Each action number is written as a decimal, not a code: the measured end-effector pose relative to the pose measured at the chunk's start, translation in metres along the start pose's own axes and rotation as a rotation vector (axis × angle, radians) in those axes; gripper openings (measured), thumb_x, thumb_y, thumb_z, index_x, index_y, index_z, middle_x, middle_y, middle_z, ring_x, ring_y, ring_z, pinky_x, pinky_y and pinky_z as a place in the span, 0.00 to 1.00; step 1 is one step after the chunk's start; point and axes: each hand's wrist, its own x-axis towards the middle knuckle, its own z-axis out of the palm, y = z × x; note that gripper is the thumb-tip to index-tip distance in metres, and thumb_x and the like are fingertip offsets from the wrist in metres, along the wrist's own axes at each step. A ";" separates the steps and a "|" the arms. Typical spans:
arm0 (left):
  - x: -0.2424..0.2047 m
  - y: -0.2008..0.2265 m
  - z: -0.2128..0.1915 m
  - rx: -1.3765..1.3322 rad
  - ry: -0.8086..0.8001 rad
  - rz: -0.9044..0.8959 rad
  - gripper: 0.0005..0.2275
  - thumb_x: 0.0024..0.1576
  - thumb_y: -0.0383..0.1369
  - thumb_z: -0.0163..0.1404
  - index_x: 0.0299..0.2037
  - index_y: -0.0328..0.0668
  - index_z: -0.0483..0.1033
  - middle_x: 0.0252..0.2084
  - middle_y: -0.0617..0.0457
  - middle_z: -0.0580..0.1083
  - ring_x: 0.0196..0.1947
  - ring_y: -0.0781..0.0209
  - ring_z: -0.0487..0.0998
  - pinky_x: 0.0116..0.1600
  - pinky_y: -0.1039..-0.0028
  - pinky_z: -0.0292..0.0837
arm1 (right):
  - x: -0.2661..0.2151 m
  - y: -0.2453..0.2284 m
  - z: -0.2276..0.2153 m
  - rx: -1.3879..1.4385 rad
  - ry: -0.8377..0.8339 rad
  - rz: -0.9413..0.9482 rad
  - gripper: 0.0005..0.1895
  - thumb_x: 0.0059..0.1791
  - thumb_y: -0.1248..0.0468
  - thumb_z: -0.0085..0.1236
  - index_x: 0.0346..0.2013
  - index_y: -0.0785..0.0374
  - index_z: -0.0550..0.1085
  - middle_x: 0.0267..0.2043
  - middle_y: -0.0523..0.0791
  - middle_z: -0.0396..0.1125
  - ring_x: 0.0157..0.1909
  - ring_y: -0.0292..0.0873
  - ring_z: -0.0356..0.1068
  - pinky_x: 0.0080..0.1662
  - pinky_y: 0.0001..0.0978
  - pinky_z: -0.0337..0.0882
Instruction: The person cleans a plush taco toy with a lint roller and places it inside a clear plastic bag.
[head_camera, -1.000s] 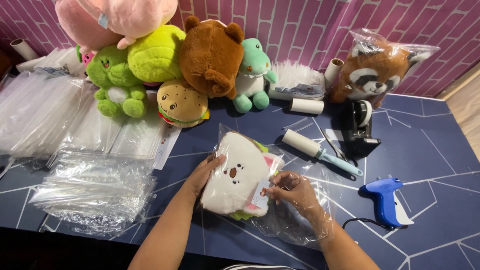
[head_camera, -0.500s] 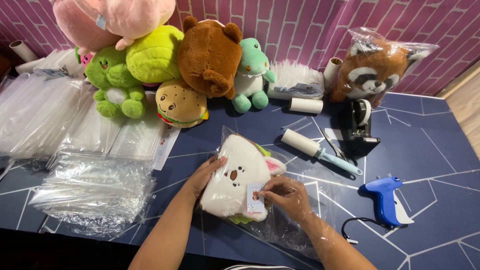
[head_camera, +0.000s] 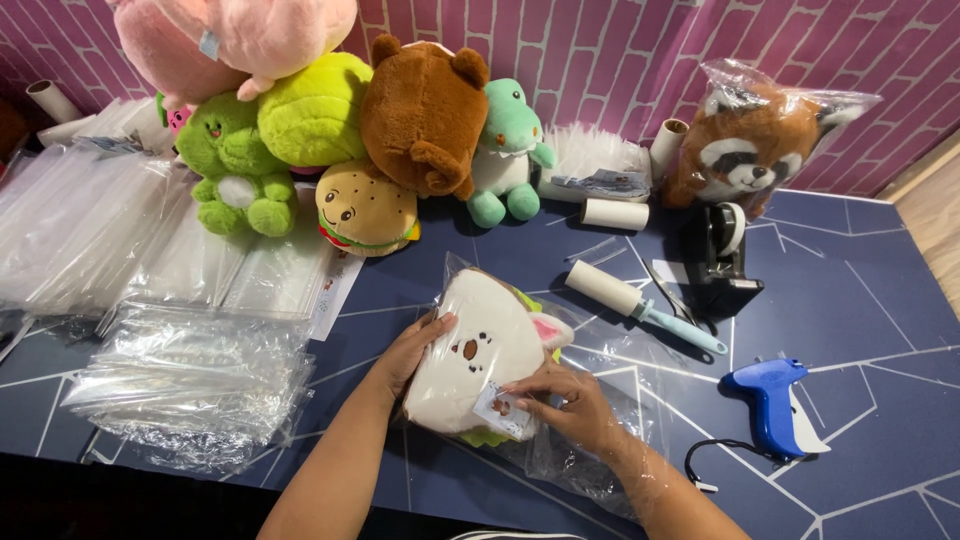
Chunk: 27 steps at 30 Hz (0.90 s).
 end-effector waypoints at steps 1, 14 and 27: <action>-0.003 0.002 0.002 -0.001 0.000 0.001 0.26 0.51 0.42 0.56 0.60 0.45 0.70 0.45 0.42 0.79 0.41 0.49 0.80 0.47 0.61 0.77 | 0.002 -0.003 -0.004 0.000 -0.001 -0.001 0.11 0.45 0.60 0.69 0.42 0.52 0.84 0.39 0.38 0.79 0.38 0.33 0.74 0.40 0.24 0.76; 0.002 -0.007 -0.007 -0.075 -0.021 0.227 0.28 0.57 0.45 0.57 0.67 0.50 0.66 0.49 0.42 0.76 0.50 0.51 0.78 0.58 0.59 0.75 | 0.016 0.009 -0.085 0.653 0.421 0.556 0.17 0.51 0.67 0.55 0.51 0.75 0.75 0.40 0.65 0.75 0.33 0.56 0.78 0.38 0.46 0.78; 0.012 -0.015 -0.025 0.272 -0.043 0.206 0.44 0.53 0.46 0.64 0.76 0.43 0.51 0.66 0.34 0.67 0.59 0.44 0.74 0.57 0.56 0.76 | 0.023 0.001 -0.019 0.306 0.204 0.565 0.35 0.34 0.67 0.81 0.55 0.64 0.78 0.54 0.54 0.76 0.59 0.55 0.75 0.63 0.47 0.71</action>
